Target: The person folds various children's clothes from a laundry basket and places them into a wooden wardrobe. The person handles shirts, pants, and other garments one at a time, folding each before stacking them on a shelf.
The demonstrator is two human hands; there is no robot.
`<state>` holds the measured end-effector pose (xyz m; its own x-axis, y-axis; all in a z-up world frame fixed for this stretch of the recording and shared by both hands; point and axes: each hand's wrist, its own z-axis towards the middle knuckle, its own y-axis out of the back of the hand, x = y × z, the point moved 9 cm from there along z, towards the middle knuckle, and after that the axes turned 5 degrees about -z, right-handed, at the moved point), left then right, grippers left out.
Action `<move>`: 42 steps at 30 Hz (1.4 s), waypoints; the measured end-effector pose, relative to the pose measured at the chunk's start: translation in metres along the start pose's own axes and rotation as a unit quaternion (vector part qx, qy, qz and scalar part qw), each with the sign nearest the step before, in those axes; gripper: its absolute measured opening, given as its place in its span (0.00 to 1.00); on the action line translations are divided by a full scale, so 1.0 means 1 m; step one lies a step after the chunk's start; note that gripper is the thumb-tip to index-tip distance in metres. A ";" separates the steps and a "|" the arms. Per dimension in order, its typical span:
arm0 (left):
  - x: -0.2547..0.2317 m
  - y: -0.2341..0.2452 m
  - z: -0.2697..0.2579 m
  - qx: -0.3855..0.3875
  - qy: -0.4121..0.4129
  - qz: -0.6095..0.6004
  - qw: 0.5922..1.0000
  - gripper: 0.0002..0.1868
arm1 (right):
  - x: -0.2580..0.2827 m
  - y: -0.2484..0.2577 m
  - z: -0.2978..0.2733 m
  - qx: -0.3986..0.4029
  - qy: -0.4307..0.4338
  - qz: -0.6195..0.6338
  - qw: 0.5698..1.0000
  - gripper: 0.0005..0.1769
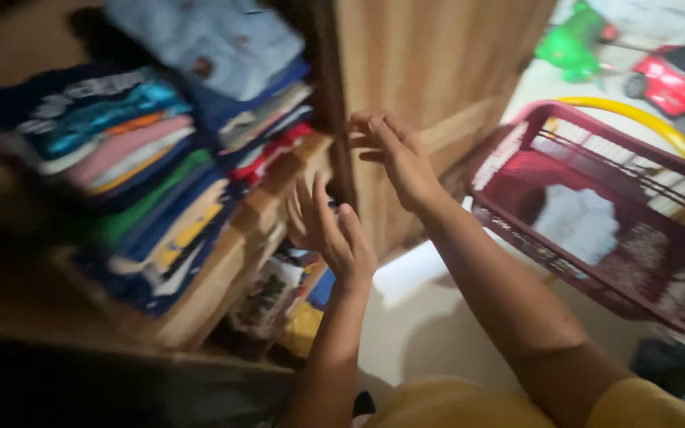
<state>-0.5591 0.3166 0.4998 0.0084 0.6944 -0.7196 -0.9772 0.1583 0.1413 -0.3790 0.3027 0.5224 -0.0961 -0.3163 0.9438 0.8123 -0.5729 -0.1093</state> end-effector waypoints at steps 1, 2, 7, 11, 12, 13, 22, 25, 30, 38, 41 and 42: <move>-0.007 -0.019 -0.007 0.021 -0.004 0.009 1.000 0.30 | -0.002 0.025 -0.008 -0.017 -0.007 -0.002 1.000 0.21; -0.014 -0.038 -0.016 0.044 -0.009 0.018 0.999 0.30 | -0.005 0.050 -0.017 -0.037 -0.014 -0.004 0.999 0.21; -0.054 -0.137 -0.060 0.115 -0.021 -0.017 0.993 0.29 | -0.016 0.181 -0.070 -0.136 -0.057 0.014 0.989 0.19; -0.089 -0.210 -0.098 0.172 -0.029 -0.073 0.982 0.29 | -0.006 0.274 -0.113 -0.197 -0.039 0.006 0.980 0.17; -0.097 -0.226 -0.108 0.190 -0.029 -0.081 0.978 0.29 | -0.001 0.295 -0.125 -0.218 -0.028 -0.019 0.975 0.18; -0.106 -0.240 -0.118 0.201 -0.038 -0.104 0.973 0.28 | 0.002 0.316 -0.137 -0.236 -0.027 -0.019 0.971 0.17; -0.133 -0.359 -0.169 0.301 -0.042 -0.197 0.932 0.27 | 0.003 0.450 -0.196 -0.381 -0.057 -0.044 0.922 0.16; -0.124 -0.408 -0.178 0.331 -0.039 -0.166 0.928 0.27 | -0.008 0.485 -0.196 -0.408 -0.062 -0.041 0.910 0.15; -0.115 -0.493 -0.178 0.376 -0.050 -0.171 0.910 0.26 | -0.034 0.550 -0.182 -0.476 -0.086 -0.020 0.875 0.15; -0.092 -0.615 -0.176 0.430 -0.054 -0.193 0.880 0.24 | -0.083 0.641 -0.158 -0.543 -0.120 -0.015 0.831 0.15; -0.066 -0.657 -0.192 0.449 -0.038 -0.206 0.869 0.23 | -0.112 0.668 -0.163 -0.563 -0.145 -0.022 0.813 0.15; -0.054 -0.673 -0.199 0.457 -0.026 -0.212 0.863 0.23 | -0.124 0.677 -0.166 -0.568 -0.152 -0.020 0.808 0.15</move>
<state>0.0559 0.0322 0.3083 0.3572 0.4647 -0.8102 -0.3077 0.8776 0.3677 0.0870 -0.1713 0.2792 0.1776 -0.1782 0.9678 -0.2575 -0.9576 -0.1291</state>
